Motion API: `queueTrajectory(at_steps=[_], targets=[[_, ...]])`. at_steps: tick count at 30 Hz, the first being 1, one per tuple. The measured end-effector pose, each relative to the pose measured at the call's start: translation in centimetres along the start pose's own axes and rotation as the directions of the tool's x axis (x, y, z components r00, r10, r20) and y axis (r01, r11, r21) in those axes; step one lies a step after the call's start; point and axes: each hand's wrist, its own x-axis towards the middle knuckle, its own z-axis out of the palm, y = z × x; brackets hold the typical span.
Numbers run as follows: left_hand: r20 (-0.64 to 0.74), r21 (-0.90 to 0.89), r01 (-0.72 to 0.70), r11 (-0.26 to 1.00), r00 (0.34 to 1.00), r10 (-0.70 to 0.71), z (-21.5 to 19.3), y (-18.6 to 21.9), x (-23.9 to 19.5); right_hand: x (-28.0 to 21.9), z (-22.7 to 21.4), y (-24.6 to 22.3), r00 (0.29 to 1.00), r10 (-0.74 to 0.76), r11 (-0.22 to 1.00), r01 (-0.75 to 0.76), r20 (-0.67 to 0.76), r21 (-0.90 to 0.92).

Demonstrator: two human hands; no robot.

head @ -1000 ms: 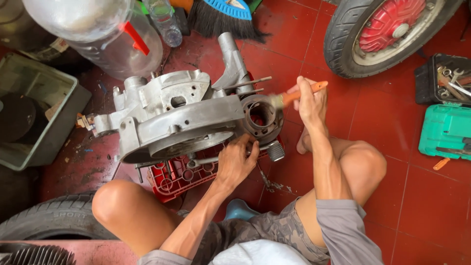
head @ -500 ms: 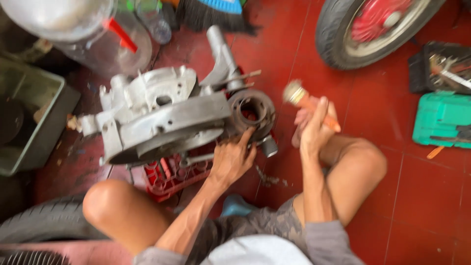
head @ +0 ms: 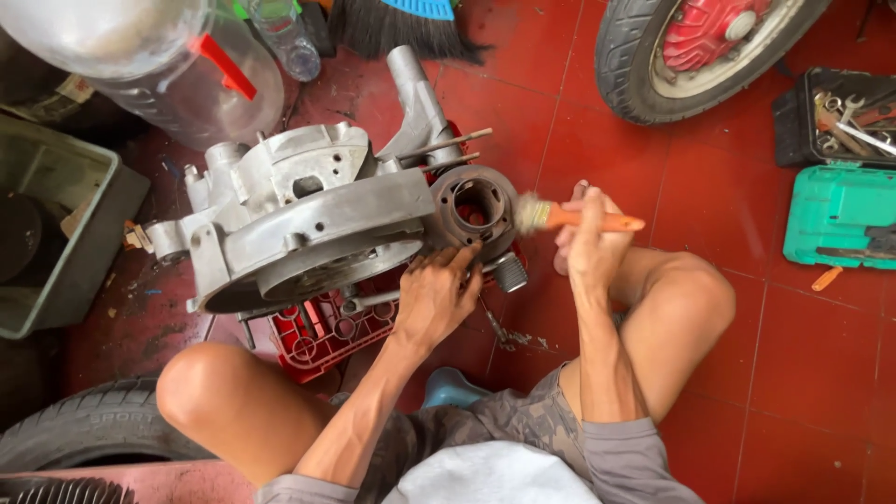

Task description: Cleaning various motorcycle engine components like the cylinder head and block using a brush.

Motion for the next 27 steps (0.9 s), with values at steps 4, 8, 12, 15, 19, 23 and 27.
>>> queueTrajectory(at_steps=[4,8,12,15,19,23,27], targets=[[0.083,-0.067,0.186,0.980,0.980,-0.180,-2.1,1.0,-0.4,-1.2,-0.5,-0.6,0.993,-0.025,0.999,0.021,0.116,0.034],[0.272,-0.533,0.563,0.631,0.821,-0.502,0.0,0.7,-1.5,-2.6,0.1,-2.4,0.952,-0.096,0.992,0.067,0.292,0.110],[0.450,-0.832,0.555,0.009,0.684,-0.574,2.1,0.4,-2.4,-3.9,1.6,-1.8,0.921,0.121,0.988,-0.147,0.371,0.044],[0.489,-0.837,0.539,-0.098,0.655,-0.576,1.2,1.0,-2.4,-3.4,0.1,-1.7,0.962,0.039,0.998,-0.027,0.271,-0.050],[0.461,-0.862,0.481,-0.163,0.607,-0.647,0.8,1.8,-2.5,-6.2,-0.4,-2.4,0.981,0.161,0.983,-0.169,0.109,0.068],[0.444,-0.883,0.404,-0.239,0.552,-0.705,0.7,1.9,-2.3,-8.9,3.6,-1.3,0.974,-0.104,0.994,0.099,0.199,0.036],[0.475,-0.880,0.310,-0.360,0.565,-0.674,-1.1,2.2,-1.9,-9.4,3.0,-0.9,0.978,-0.129,0.989,0.114,0.162,0.099]])
